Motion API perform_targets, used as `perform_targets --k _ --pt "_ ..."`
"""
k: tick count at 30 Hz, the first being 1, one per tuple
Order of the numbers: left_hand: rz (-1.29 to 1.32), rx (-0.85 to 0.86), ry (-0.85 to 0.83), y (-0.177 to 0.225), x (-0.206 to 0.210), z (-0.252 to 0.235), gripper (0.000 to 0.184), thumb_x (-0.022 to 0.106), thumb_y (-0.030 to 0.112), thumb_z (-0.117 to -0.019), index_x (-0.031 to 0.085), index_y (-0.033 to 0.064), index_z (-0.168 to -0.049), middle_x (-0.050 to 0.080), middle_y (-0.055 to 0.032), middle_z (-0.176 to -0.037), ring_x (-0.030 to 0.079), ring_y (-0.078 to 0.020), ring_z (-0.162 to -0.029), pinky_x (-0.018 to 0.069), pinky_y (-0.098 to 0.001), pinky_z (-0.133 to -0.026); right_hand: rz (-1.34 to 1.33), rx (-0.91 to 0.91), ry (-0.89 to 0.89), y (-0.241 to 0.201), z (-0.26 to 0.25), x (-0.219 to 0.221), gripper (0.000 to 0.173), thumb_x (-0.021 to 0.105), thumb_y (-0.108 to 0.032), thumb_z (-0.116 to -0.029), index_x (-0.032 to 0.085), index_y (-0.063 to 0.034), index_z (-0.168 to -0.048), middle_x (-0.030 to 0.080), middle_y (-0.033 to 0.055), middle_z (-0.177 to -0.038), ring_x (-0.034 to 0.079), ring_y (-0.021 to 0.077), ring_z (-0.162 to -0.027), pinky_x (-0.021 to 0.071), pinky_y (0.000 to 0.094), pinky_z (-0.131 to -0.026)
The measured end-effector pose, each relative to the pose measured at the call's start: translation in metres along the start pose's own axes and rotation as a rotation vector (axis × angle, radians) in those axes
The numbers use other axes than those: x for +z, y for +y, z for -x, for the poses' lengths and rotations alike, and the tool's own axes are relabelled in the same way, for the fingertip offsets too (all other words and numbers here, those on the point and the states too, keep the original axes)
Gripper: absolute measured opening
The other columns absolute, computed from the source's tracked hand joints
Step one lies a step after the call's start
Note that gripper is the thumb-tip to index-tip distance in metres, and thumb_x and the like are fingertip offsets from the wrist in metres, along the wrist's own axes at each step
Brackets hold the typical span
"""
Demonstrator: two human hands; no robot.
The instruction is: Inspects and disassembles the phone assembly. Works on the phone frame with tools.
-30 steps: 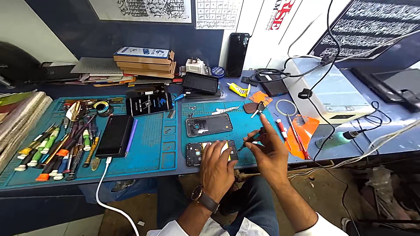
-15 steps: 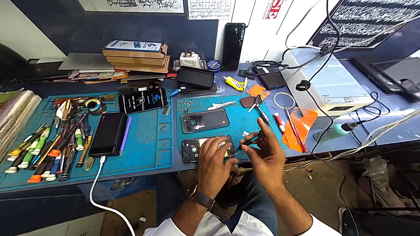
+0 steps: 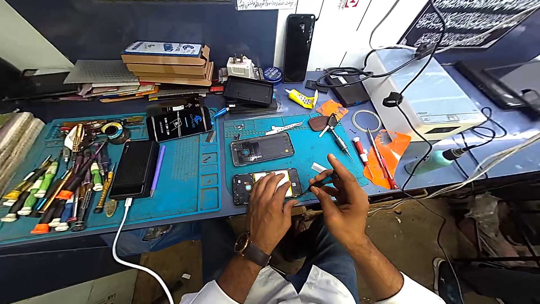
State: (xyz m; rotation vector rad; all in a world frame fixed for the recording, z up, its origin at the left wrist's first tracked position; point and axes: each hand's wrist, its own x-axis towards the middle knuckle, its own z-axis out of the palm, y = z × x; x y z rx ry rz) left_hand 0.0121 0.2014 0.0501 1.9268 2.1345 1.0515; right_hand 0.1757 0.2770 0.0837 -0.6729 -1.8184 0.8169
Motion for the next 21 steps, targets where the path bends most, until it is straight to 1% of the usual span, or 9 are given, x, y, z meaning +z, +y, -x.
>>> perform_targets --k 8,10,12,14,15,16,18,19,21 --pt "0.0 0.001 -0.004 0.0 0.0 0.0 0.035 0.073 0.038 -0.0923 0.075 0.0178 -0.121 0.062 -0.0005 -0.14 0.05 -0.0227 -0.138 0.0388 -0.046 -0.117 0.012 -0.021 -0.009 0.0 -0.002 -0.001 0.067 0.068 0.002 -0.0894 0.046 -0.0019 -0.153 0.065 0.0113 -0.113 0.069 0.0227 -0.1 0.0653 0.0385 -0.082" --pt "0.002 -0.001 -0.005 0.0 0.0 0.0 0.035 0.073 0.038 -0.0922 0.075 0.0177 -0.121 0.062 -0.0006 -0.14 0.05 -0.0231 -0.138 0.0387 -0.0464 -0.117 0.033 -0.038 -0.039 -0.003 -0.003 -0.001 0.066 0.065 0.003 -0.0898 0.045 -0.0009 -0.152 0.065 0.011 -0.114 0.069 0.022 -0.101 0.0649 0.0375 -0.082" --pt "0.007 -0.001 -0.001 0.0 0.0 0.0 0.034 0.073 0.037 -0.0923 0.075 0.0171 -0.12 0.062 -0.0011 -0.14 0.05 -0.0238 -0.138 0.0385 -0.0473 -0.117 0.044 -0.098 -0.117 -0.005 -0.006 -0.003 0.059 0.062 0.003 -0.0904 0.05 -0.0002 -0.148 0.066 0.0104 -0.117 0.068 0.0215 -0.105 0.0637 0.0376 -0.086" --pt "0.012 0.002 0.004 -0.001 0.0 0.0 0.034 0.072 0.036 -0.0926 0.075 0.0163 -0.121 0.062 -0.0019 -0.14 0.05 -0.0244 -0.138 0.038 -0.0481 -0.118 0.093 -0.165 -0.185 -0.005 -0.01 -0.004 0.048 0.067 -0.005 -0.0923 0.061 -0.0056 -0.14 0.065 0.0098 -0.123 0.066 0.02 -0.112 0.0612 0.0372 -0.094" --pt "0.014 0.003 0.002 -0.001 0.0 0.0 0.034 0.072 0.034 -0.0925 0.075 0.0161 -0.121 0.062 -0.0024 -0.14 0.05 -0.0248 -0.138 0.0376 -0.0484 -0.118 0.128 -0.183 -0.181 -0.005 -0.011 -0.003 0.045 0.072 -0.01 -0.0928 0.064 -0.0096 -0.137 0.064 0.0087 -0.121 0.064 0.0179 -0.111 0.0595 0.0347 -0.093" --pt "0.014 0.001 -0.002 0.0 0.0 0.0 0.034 0.072 0.035 -0.0928 0.075 0.0161 -0.12 0.062 -0.0022 -0.14 0.05 -0.0246 -0.138 0.0374 -0.0482 -0.118 0.153 -0.188 -0.147 -0.002 -0.012 -0.001 0.043 0.076 -0.013 -0.0919 0.067 -0.0127 -0.134 0.065 0.0072 -0.114 0.065 0.0162 -0.104 0.0595 0.0331 -0.088" --pt "0.009 -0.002 -0.002 0.0 0.001 0.0 0.034 0.072 0.037 -0.0933 0.075 0.0164 -0.12 0.062 -0.0017 -0.14 0.05 -0.0242 -0.138 0.0375 -0.0481 -0.118 0.165 -0.178 -0.103 0.002 -0.012 0.0 0.042 0.077 -0.011 -0.0911 0.069 -0.0132 -0.132 0.064 0.0047 -0.099 0.064 0.0138 -0.089 0.0581 0.031 -0.077" --pt "0.008 -0.004 0.001 0.0 0.001 0.0 0.033 0.072 0.037 -0.093 0.075 0.0168 -0.12 0.063 -0.0015 -0.139 0.05 -0.0239 -0.138 0.0379 -0.0477 -0.118 0.141 -0.164 -0.128 0.001 -0.013 -0.002 0.041 0.074 -0.009 -0.0922 0.069 -0.013 -0.133 0.064 0.0039 -0.098 0.064 0.0136 -0.087 0.0592 0.0316 -0.077" --pt "0.009 -0.008 0.004 0.0 0.001 0.0 0.033 0.073 0.035 -0.0921 0.076 0.0175 -0.119 0.063 -0.0013 -0.139 0.051 -0.0236 -0.138 0.0385 -0.047 -0.118 0.038 -0.152 -0.265 -0.002 -0.016 -0.009 0.039 0.065 0.001 -0.0936 0.067 -0.0089 -0.132 0.071 0.0051 -0.108 0.07 0.0155 -0.096 0.0632 0.0344 -0.084"
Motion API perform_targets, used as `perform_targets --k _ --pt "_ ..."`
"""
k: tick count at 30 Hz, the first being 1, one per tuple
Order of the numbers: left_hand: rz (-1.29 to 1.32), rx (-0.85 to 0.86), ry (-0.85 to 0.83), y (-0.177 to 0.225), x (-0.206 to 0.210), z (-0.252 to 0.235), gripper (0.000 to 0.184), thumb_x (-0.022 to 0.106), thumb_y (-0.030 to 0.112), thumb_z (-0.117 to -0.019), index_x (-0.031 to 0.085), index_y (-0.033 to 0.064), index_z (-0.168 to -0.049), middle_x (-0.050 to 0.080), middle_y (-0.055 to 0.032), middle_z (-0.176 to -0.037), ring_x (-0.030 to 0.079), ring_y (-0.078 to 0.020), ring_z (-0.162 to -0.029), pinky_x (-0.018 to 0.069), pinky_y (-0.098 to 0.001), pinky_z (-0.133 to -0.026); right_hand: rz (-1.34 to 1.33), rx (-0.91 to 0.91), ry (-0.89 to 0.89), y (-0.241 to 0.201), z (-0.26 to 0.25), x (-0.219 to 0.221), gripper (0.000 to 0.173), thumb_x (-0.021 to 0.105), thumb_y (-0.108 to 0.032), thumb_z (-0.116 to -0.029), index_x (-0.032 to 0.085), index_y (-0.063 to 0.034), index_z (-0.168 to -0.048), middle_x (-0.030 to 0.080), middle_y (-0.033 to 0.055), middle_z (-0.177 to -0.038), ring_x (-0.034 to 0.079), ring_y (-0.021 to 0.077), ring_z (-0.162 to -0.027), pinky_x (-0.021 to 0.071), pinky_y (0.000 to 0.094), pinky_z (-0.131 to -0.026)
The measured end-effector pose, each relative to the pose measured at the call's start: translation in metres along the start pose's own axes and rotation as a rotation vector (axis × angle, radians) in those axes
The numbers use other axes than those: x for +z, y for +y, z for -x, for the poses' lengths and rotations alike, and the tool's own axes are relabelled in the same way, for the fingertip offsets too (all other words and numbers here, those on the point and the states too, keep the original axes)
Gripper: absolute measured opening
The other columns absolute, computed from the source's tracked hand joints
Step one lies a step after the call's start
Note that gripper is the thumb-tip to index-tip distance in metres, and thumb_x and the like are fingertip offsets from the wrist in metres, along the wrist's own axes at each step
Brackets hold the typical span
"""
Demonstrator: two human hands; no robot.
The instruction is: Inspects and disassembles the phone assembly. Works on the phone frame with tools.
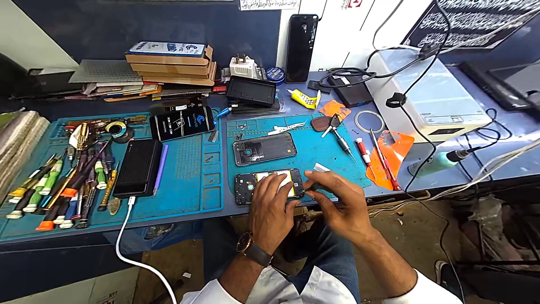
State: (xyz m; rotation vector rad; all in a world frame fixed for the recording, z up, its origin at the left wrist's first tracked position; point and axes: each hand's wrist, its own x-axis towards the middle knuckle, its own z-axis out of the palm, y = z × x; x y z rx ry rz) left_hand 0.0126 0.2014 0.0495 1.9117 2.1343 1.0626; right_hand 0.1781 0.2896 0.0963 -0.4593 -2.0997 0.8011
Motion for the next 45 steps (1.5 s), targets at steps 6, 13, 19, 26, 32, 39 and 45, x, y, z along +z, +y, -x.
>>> perform_targets --k 6,13,19,26,32,39,45 --pt "0.013 0.004 -0.002 0.001 0.0 0.001 0.033 0.074 0.034 -0.0916 0.075 0.0149 -0.119 0.063 -0.0031 -0.139 0.051 -0.0245 -0.137 0.037 -0.0484 -0.119 0.129 -0.029 0.127 0.008 -0.002 0.01 0.041 0.08 -0.017 -0.0897 0.07 -0.0139 -0.129 0.063 0.0042 -0.1 0.063 0.0137 -0.09 0.0573 0.0305 -0.079" --pt "0.017 0.009 0.006 0.001 0.0 0.0 0.032 0.074 0.031 -0.0913 0.075 0.0156 -0.12 0.063 -0.0026 -0.138 0.051 -0.0242 -0.137 0.0381 -0.0473 -0.118 0.016 -0.039 -0.085 0.001 -0.012 -0.004 0.04 0.072 -0.007 -0.0915 0.067 -0.0076 -0.131 0.067 0.0069 -0.121 0.066 0.0165 -0.11 0.0597 0.0351 -0.094" --pt "0.015 -0.022 0.011 0.003 0.002 0.0 0.031 0.073 0.032 -0.0925 0.075 0.0172 -0.12 0.063 -0.0018 -0.139 0.051 -0.0234 -0.138 0.0364 -0.0473 -0.119 -0.036 0.008 -0.081 -0.003 -0.014 -0.006 0.045 0.066 0.003 -0.0865 0.068 -0.0064 -0.131 0.07 0.0058 -0.114 0.069 0.0164 -0.103 0.0622 0.0364 -0.089" --pt "0.003 -0.021 0.008 0.003 0.002 0.0 0.03 0.072 0.032 -0.0931 0.076 0.0175 -0.118 0.063 -0.0011 -0.139 0.051 -0.0231 -0.138 0.0363 -0.0474 -0.12 0.064 0.039 0.015 -0.002 -0.011 0.0 0.045 0.072 -0.005 -0.0902 0.069 -0.0139 -0.134 0.067 0.002 -0.101 0.066 0.0125 -0.09 0.0603 0.0311 -0.078" --pt "-0.004 -0.018 0.002 0.003 0.003 0.0 0.03 0.069 0.032 -0.0946 0.075 0.0161 -0.118 0.062 -0.0017 -0.139 0.05 -0.0238 -0.138 0.0354 -0.0476 -0.12 0.104 0.013 0.041 0.003 -0.011 0.002 0.05 0.081 -0.014 -0.0866 0.067 -0.0136 -0.135 0.065 0.0043 -0.11 0.064 0.0146 -0.099 0.0589 0.033 -0.085" --pt "-0.001 -0.015 0.001 0.004 0.002 -0.001 0.028 0.071 0.028 -0.0922 0.075 0.0148 -0.117 0.062 -0.0033 -0.139 0.051 -0.0244 -0.138 0.0356 -0.0484 -0.12 0.033 0.012 -0.075 -0.002 -0.015 -0.003 0.051 0.075 -0.009 -0.0863 0.065 -0.0121 -0.136 0.063 0.0053 -0.124 0.063 0.0162 -0.114 0.0589 0.0354 -0.095" --pt "-0.002 -0.013 0.006 0.004 0.001 0.0 0.029 0.072 0.03 -0.0928 0.075 0.0155 -0.118 0.063 -0.0038 -0.137 0.052 -0.0246 -0.137 0.0361 -0.0485 -0.119 -0.133 0.034 -0.141 -0.006 -0.018 -0.006 0.049 0.063 0.007 -0.085 0.066 -0.0043 -0.133 0.067 0.0083 -0.125 0.066 0.0192 -0.114 0.0601 0.0379 -0.096"
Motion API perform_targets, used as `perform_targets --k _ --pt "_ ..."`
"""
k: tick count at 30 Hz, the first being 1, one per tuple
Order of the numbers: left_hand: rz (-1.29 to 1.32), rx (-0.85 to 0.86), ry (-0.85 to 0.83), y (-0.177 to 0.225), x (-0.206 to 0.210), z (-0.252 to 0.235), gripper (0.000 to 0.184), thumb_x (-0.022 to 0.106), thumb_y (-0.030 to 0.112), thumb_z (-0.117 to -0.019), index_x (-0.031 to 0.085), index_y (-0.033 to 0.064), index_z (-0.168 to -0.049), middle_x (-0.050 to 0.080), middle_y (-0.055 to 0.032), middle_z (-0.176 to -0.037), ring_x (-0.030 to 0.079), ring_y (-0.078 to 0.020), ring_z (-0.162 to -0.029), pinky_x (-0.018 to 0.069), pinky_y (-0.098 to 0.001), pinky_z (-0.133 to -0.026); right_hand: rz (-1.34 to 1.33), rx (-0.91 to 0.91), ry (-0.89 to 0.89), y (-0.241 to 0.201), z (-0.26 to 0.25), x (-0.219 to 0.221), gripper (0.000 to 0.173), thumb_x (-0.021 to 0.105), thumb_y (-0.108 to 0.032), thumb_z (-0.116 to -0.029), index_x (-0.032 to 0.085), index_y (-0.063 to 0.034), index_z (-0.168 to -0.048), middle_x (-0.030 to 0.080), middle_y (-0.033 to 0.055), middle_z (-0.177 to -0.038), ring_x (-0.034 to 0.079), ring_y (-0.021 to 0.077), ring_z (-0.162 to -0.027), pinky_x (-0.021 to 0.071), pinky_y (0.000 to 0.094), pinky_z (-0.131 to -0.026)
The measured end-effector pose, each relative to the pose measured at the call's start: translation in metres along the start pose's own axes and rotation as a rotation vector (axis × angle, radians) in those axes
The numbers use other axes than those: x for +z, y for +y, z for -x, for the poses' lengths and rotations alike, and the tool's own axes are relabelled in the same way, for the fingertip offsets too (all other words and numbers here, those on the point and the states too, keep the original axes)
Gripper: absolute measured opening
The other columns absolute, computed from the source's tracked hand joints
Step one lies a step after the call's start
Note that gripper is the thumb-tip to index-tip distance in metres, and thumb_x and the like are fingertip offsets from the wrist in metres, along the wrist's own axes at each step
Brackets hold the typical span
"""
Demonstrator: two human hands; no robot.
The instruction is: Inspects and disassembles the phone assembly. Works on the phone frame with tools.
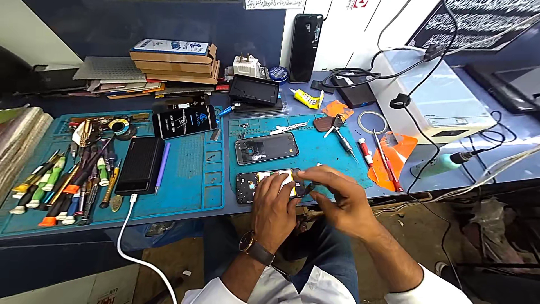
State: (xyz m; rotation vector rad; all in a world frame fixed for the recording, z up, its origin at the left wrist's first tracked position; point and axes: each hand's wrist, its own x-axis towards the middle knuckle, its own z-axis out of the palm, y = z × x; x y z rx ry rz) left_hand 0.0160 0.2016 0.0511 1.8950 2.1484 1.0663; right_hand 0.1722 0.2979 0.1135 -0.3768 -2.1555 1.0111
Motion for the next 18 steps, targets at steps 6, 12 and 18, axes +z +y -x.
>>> perform_targets --k 6,12,18 --pt "0.001 0.001 -0.009 0.0005 0.0004 -0.001 0.03 0.072 0.031 -0.0932 0.075 0.0162 -0.119 0.062 -0.0028 -0.139 0.051 -0.0235 -0.137 0.0359 -0.0472 -0.12 0.195 -0.003 0.132 0.0059 0.0016 0.0042 0.047 0.074 -0.005 -0.0887 0.068 -0.0133 -0.135 0.067 0.0026 -0.101 0.066 0.013 -0.09 0.0608 0.0324 -0.078" --pt "-0.005 0.003 -0.013 -0.0002 0.0009 -0.0013 0.029 0.071 0.03 -0.0934 0.075 0.0154 -0.119 0.062 -0.0033 -0.139 0.051 -0.0243 -0.137 0.0372 -0.0477 -0.119 0.258 -0.008 0.152 0.007 0.002 0.0073 0.052 0.08 -0.013 -0.0869 0.066 -0.0138 -0.137 0.064 0.0045 -0.108 0.064 0.0143 -0.096 0.0589 0.0327 -0.081" --pt "-0.019 0.008 -0.015 -0.0001 -0.0004 -0.0016 0.03 0.071 0.031 -0.0934 0.075 0.0158 -0.119 0.063 -0.0033 -0.138 0.052 -0.0247 -0.136 0.0377 -0.0475 -0.118 0.067 -0.005 0.031 0.0046 0.0011 -0.0007 0.057 0.07 0.002 -0.0835 0.062 -0.0078 -0.139 0.063 0.0071 -0.129 0.063 0.0193 -0.119 0.0575 0.0397 -0.101"
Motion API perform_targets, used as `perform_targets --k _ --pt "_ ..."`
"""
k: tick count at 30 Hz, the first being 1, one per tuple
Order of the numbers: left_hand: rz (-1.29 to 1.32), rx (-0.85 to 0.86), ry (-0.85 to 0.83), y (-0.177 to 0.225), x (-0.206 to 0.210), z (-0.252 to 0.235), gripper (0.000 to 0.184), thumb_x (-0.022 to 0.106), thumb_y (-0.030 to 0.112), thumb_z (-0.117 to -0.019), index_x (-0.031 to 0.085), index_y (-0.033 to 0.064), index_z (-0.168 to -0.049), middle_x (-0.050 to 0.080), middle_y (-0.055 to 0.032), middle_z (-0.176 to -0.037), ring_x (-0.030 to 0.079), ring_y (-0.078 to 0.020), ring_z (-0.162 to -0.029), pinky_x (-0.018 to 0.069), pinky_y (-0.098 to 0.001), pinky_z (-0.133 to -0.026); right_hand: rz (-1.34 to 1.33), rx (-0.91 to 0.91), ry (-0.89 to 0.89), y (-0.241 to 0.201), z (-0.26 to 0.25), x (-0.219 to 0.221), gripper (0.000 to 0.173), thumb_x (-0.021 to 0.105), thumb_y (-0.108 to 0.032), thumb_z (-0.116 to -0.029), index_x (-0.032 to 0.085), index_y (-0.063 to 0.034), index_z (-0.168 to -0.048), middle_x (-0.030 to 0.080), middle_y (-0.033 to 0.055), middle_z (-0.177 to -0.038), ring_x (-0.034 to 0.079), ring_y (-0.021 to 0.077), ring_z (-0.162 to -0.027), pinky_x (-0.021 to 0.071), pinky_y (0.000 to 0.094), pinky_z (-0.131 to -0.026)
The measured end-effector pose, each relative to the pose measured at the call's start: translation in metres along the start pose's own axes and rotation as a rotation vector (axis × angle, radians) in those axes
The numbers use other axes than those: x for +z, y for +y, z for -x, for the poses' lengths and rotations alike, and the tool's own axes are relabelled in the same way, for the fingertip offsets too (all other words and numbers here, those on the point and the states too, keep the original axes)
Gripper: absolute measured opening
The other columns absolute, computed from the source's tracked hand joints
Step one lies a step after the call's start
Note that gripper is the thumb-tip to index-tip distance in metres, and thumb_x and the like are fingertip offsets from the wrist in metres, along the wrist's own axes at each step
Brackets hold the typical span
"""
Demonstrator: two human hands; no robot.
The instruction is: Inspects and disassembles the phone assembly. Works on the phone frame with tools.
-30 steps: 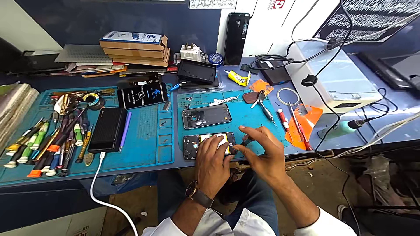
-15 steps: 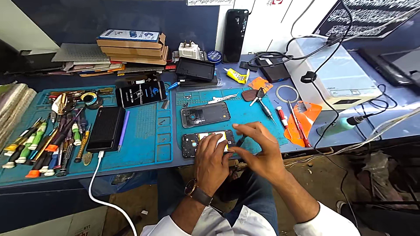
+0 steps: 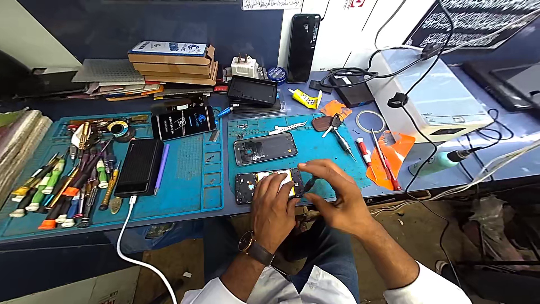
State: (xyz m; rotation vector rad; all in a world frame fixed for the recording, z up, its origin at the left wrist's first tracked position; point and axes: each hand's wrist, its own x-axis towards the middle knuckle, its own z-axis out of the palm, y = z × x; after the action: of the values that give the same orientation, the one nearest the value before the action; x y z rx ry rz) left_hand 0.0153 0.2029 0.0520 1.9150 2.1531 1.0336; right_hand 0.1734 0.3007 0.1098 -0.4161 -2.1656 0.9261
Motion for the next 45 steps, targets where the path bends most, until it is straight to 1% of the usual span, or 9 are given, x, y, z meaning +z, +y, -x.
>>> perform_targets --k 4,8,12,15,20,24,28,32,45 --pt "-0.017 -0.013 -0.003 0.001 0.001 0.0 0.03 0.071 0.033 -0.0934 0.075 0.0168 -0.119 0.062 -0.002 -0.139 0.05 -0.0239 -0.138 0.0369 -0.0473 -0.118 0.142 0.032 0.169 0.005 0.005 0.005 0.055 0.079 -0.007 -0.0859 0.065 -0.0136 -0.139 0.065 0.0028 -0.103 0.065 0.0138 -0.091 0.06 0.0325 -0.08" --pt "-0.02 -0.017 -0.009 0.002 0.0 0.0 0.03 0.072 0.032 -0.0926 0.075 0.0169 -0.118 0.062 -0.0019 -0.138 0.05 -0.0239 -0.137 0.0374 -0.0471 -0.118 -0.026 0.015 0.049 0.003 0.006 0.0 0.059 0.067 0.001 -0.0837 0.059 -0.0063 -0.142 0.066 0.0082 -0.127 0.064 0.0222 -0.118 0.0585 0.0429 -0.1" --pt "-0.027 -0.027 -0.001 0.004 0.001 0.0 0.031 0.073 0.032 -0.0918 0.075 0.0168 -0.119 0.062 -0.0023 -0.139 0.051 -0.0247 -0.137 0.0375 -0.0478 -0.118 0.013 0.125 0.179 0.004 0.01 0.004 0.073 0.073 0.002 -0.0889 0.045 -0.0099 -0.155 0.069 0.0069 -0.111 0.071 0.019 -0.096 0.0645 0.0376 -0.085" --pt "0.02 -0.034 0.019 0.006 0.001 0.001 0.029 0.073 0.033 -0.0919 0.076 0.0174 -0.116 0.06 -0.0032 -0.142 0.048 -0.0267 -0.14 0.0357 -0.0499 -0.119 -0.183 0.211 0.284 -0.002 0.013 0.004 0.082 0.067 0.012 -0.0884 0.034 -0.0085 -0.161 0.071 0.0135 -0.114 0.073 0.0277 -0.099 0.065 0.0421 -0.086" --pt "0.174 0.027 0.1 0.013 0.004 -0.002 0.005 0.073 0.018 -0.09 0.078 0.0156 -0.091 0.069 0.0011 -0.124 0.053 -0.0227 -0.135 0.0325 -0.049 -0.123 -0.311 0.279 0.372 -0.009 0.015 0.003 0.082 0.067 0.013 -0.0877 0.036 -0.0099 -0.16 0.07 0.0171 -0.114 0.073 0.0322 -0.098 0.0653 0.0446 -0.086" --pt "0.198 0.009 0.146 0.012 0.0 -0.007 0.005 0.078 0.02 -0.087 0.078 0.0158 -0.086 0.071 0.0017 -0.117 0.057 -0.0214 -0.128 0.0399 -0.0463 -0.117 -0.269 0.275 0.393 -0.006 0.015 0.003 0.08 0.066 0.013 -0.0876 0.036 -0.0083 -0.159 0.07 0.0151 -0.113 0.073 0.0294 -0.099 0.065 0.042 -0.086" --pt "0.116 -0.049 0.098 0.012 -0.004 -0.013 0.039 0.081 0.045 -0.0844 0.075 0.0143 -0.108 0.064 -0.0035 -0.132 0.056 -0.0254 -0.129 0.0443 -0.0475 -0.11 -0.228 0.232 0.381 0.002 0.006 0.009 0.078 0.068 0.013 -0.0869 0.039 -0.0057 -0.157 0.07 0.0147 -0.113 0.072 0.0281 -0.098 0.065 0.0414 -0.084" --pt "-0.051 -0.055 -0.003 0.007 0.0 -0.008 0.047 0.076 0.045 -0.0888 0.072 0.0141 -0.124 0.061 -0.0058 -0.14 0.051 -0.0285 -0.136 0.0399 -0.0494 -0.115 -0.073 0.201 0.447 0.021 -0.011 0.011 0.078 0.072 0.01 -0.0878 0.04 -0.0077 -0.157 0.069 0.0119 -0.115 0.073 0.0238 -0.099 0.0657 0.0381 -0.083" --pt "-0.062 -0.022 -0.021 0.002 0.0 -0.006 0.043 0.072 0.043 -0.0916 0.072 0.0166 -0.125 0.059 -0.0042 -0.142 0.048 -0.0257 -0.139 0.0376 -0.047 -0.117 0.017 0.199 0.416 0.027 -0.014 0.005 0.073 0.069 0.002 -0.0936 0.039 -0.0097 -0.159 0.069 0.0091 -0.111 0.071 0.0195 -0.094 0.0645 0.0353 -0.08"
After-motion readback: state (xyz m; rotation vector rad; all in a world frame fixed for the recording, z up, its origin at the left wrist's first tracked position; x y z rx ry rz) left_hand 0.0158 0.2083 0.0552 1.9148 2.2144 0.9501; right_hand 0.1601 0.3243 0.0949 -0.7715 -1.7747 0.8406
